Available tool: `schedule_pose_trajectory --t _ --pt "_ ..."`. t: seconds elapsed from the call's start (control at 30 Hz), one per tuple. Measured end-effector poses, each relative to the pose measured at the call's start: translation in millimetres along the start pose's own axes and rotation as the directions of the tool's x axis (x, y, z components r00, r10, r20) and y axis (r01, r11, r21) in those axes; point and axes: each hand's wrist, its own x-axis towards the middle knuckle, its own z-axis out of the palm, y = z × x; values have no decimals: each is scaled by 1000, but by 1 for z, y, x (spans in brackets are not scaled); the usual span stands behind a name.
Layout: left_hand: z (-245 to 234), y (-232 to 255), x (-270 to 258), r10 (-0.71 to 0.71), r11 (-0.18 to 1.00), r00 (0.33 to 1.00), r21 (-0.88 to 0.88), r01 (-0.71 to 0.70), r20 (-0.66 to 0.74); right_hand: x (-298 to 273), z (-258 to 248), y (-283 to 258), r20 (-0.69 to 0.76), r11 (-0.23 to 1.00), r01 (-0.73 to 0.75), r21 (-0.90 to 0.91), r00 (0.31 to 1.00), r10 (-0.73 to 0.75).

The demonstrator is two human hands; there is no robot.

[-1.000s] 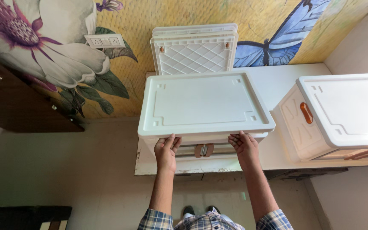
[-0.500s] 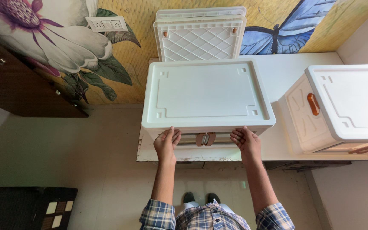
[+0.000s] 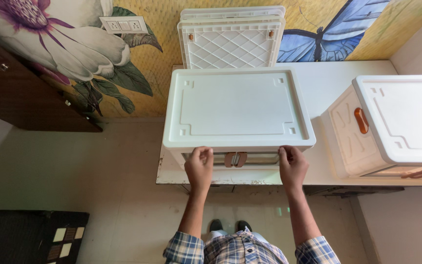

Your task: The person assembles a white plastic storage crate by unfolding its sides, inserting a handle, and securing the lid. They then stack the completed crate on top of another identical crate.

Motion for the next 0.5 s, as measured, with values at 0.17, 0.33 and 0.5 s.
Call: schedule_pose_trajectory --t 0.17,0.33,0.5 --pt "2 13 8 474 824 880 330 -459 41 3 -9 -22 -20 850 448 -277 882 -471" --pt "0 12 15 510 793 858 354 -496 58 8 -12 -24 10 772 497 -396 843 -537" --pt "3 4 12 477 815 877 346 -465 55 8 -12 -12 32 854 425 -301 899 -436"
